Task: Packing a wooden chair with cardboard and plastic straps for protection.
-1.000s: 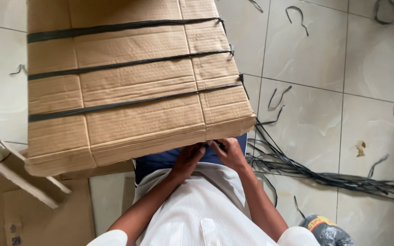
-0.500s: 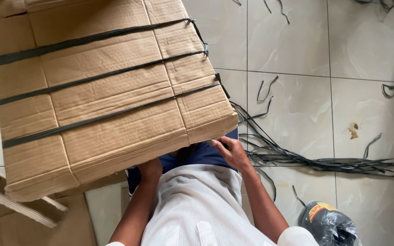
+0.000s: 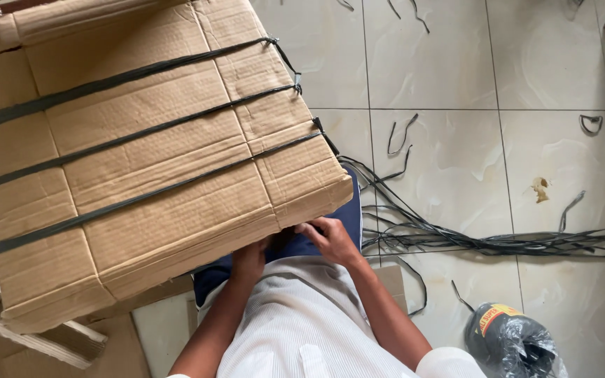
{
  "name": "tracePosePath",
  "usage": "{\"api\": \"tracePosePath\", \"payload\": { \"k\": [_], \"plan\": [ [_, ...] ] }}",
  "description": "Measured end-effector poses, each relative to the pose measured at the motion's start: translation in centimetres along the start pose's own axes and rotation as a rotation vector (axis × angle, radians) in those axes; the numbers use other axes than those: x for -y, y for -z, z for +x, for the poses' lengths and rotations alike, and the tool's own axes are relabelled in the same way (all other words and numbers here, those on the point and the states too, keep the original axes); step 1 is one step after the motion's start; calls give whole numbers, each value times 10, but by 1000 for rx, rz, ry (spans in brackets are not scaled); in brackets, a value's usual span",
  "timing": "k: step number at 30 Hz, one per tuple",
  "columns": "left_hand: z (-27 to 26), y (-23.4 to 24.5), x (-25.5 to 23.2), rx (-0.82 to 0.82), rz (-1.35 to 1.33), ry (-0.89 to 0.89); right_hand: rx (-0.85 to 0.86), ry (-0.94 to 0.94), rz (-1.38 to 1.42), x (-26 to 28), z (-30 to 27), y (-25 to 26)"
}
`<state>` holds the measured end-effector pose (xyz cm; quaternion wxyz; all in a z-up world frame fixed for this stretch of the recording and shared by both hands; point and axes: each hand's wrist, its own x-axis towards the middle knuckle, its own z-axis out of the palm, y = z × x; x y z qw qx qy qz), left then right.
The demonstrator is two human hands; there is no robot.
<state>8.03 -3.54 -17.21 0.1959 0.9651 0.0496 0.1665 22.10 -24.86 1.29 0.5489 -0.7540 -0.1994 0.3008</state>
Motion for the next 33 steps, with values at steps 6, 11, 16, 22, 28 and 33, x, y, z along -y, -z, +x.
{"api": "tracePosePath", "payload": {
  "k": [6, 11, 16, 22, 28, 33],
  "plan": [
    [-35, -104, 41, 59, -1569, 882, -104, 105, 22, -13, 8, 9],
    [29, -1, -31, 266, -697, 488, -55, 65, 51, -9, 15, -6],
    [-6, -51, 33, 30, -118, 62, -95, 17, 128, -37, 18, -4],
    [-27, -114, 72, -50, -9, 136, -115, -68, 149, -70, 26, 4],
    [40, -94, 88, -43, -762, 488, -271, -151, 300, -54, 42, 37],
    [72, -64, 85, -51, -687, 455, -365, 32, 622, -39, 68, 58]
  ]
}}
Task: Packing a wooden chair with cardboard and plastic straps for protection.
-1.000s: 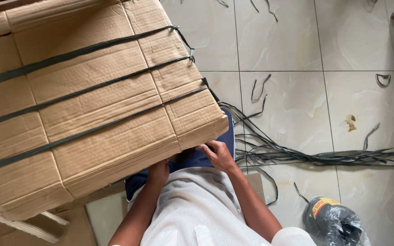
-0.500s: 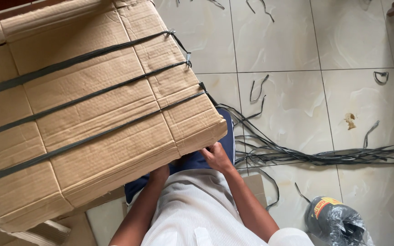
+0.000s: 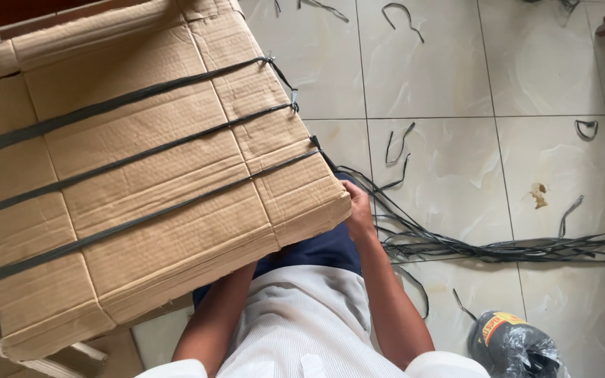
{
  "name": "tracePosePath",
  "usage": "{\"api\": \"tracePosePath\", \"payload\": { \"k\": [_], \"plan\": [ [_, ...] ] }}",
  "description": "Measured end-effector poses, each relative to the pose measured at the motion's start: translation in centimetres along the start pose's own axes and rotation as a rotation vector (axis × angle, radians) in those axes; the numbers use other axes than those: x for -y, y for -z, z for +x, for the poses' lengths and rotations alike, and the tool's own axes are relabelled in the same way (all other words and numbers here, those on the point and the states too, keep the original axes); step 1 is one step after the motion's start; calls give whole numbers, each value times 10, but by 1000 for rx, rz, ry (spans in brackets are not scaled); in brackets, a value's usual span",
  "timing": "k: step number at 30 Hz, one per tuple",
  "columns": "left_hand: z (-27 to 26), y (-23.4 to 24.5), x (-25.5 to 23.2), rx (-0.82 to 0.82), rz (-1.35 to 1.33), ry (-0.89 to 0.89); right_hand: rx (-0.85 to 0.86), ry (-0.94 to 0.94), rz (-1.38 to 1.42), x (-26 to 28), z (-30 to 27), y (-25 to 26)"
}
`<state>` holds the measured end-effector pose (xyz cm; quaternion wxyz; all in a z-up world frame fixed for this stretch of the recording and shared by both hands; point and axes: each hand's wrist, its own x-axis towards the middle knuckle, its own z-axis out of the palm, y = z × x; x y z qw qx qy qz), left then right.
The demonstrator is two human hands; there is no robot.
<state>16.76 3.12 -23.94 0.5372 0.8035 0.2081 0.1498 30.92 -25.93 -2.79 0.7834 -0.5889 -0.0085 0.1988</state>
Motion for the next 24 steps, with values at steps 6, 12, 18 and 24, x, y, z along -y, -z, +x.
{"api": "tracePosePath", "payload": {
  "k": [6, 12, 18, 24],
  "plan": [
    [-23, 22, -12, -30, 93, -31, 201, -197, 68, -45, 59, 5],
    [-64, 52, 1, -80, 188, -49, -108, -512, 597, -18, 53, -36],
    [-123, 86, 71, -141, 272, -62, 98, 3, 100, -19, 85, 2],
    [-180, 159, 118, -215, 364, -68, -33, -42, -29, 14, 129, 10]
  ]
}}
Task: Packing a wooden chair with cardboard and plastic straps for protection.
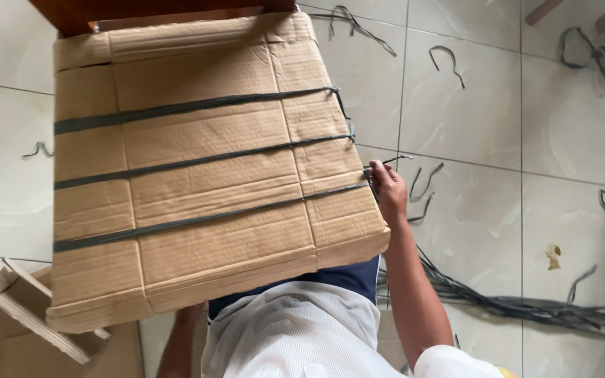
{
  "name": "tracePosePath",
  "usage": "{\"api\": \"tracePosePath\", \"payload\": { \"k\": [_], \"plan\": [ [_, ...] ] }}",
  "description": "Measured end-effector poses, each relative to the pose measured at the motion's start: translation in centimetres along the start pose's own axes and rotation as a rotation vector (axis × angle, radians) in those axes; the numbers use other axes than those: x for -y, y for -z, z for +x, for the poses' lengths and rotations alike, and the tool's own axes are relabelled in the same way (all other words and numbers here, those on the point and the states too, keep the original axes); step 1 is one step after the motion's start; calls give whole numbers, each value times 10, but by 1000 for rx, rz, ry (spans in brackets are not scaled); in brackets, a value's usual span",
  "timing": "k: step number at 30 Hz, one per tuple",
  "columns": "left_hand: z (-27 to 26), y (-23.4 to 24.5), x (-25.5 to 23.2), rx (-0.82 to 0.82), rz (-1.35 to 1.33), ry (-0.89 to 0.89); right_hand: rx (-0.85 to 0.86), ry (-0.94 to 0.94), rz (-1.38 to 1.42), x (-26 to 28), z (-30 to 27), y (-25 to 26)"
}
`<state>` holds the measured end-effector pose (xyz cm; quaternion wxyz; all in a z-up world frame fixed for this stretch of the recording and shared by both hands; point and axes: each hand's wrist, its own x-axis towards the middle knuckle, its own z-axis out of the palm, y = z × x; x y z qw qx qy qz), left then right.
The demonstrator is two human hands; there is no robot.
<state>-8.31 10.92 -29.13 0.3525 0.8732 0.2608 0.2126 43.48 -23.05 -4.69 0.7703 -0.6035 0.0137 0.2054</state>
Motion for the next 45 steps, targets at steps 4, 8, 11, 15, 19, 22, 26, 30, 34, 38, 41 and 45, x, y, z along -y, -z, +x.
{"api": "tracePosePath", "payload": {
  "k": [4, 8, 11, 15, 19, 22, 26, 30, 34, 38, 41, 45],
  "plan": [
    [-7, 96, 26, -47, 48, -3, -31, -49, 131, 52, 16, -33],
    [22, 194, 14, -7, 291, 367, -63, -8, 94, 85, 48, -52],
    [90, 269, -27, 32, 472, 644, -61, 12, 36, 116, 61, -75],
    [184, 340, -54, -223, 483, 735, -35, 49, -49, 152, 75, -107],
    [283, 376, -57, -452, 71, 452, -48, 110, -106, 177, 95, -140],
    [354, 372, 39, -418, 87, 103, -90, 213, -49, 195, 109, -164],
    [443, 345, -167, -382, -92, -203, -125, 394, -74, 208, 130, -194],
    [484, 305, -324, -308, -89, -511, -92, 446, -193, 189, 153, -221],
    [506, 248, -371, -182, 327, -285, -83, 387, -169, 175, 143, -250],
    [521, 192, -411, -49, 119, -397, -154, 318, -173, 168, 125, -264],
    [532, 143, -426, 67, 45, -353, -75, 330, -104, 166, 118, -265],
    [543, 77, -447, 93, -120, -487, 59, 422, -137, 161, 128, -263]
  ]
}}
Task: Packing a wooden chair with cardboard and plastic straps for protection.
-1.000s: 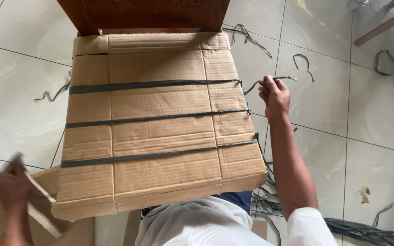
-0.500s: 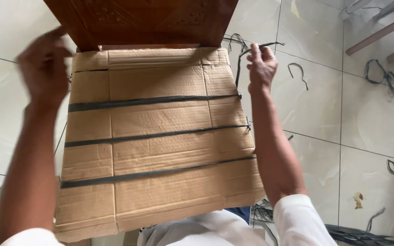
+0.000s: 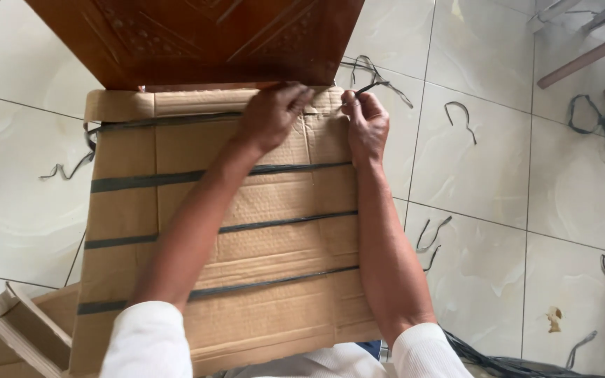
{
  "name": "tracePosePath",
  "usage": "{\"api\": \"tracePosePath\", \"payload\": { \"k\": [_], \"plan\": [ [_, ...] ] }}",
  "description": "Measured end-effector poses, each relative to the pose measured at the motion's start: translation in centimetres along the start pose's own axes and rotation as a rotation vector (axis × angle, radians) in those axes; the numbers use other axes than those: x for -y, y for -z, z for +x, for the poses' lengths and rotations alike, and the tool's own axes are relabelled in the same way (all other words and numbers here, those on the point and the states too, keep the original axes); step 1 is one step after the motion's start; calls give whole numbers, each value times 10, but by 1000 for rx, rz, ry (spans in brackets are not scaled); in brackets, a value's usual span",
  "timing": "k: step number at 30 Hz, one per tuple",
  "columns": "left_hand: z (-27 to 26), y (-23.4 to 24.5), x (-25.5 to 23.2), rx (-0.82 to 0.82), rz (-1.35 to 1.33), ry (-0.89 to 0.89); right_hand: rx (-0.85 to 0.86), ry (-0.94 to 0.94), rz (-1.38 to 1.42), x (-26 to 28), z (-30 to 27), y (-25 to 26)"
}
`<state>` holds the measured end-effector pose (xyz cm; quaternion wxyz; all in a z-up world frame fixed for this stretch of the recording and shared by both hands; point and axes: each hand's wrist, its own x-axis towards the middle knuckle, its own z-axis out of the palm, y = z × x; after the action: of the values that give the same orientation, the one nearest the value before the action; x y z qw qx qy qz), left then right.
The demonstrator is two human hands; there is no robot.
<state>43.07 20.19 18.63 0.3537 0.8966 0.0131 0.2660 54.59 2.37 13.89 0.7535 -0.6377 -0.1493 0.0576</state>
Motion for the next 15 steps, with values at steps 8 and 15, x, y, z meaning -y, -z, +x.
{"api": "tracePosePath", "payload": {
  "k": [8, 15],
  "plan": [
    [22, -75, -2, -73, -146, 10, 160, 94, -180, 7, -2, -1],
    [18, -77, -2, 35, -188, 39, 285, 6, 63, 8, -2, 1]
  ]
}}
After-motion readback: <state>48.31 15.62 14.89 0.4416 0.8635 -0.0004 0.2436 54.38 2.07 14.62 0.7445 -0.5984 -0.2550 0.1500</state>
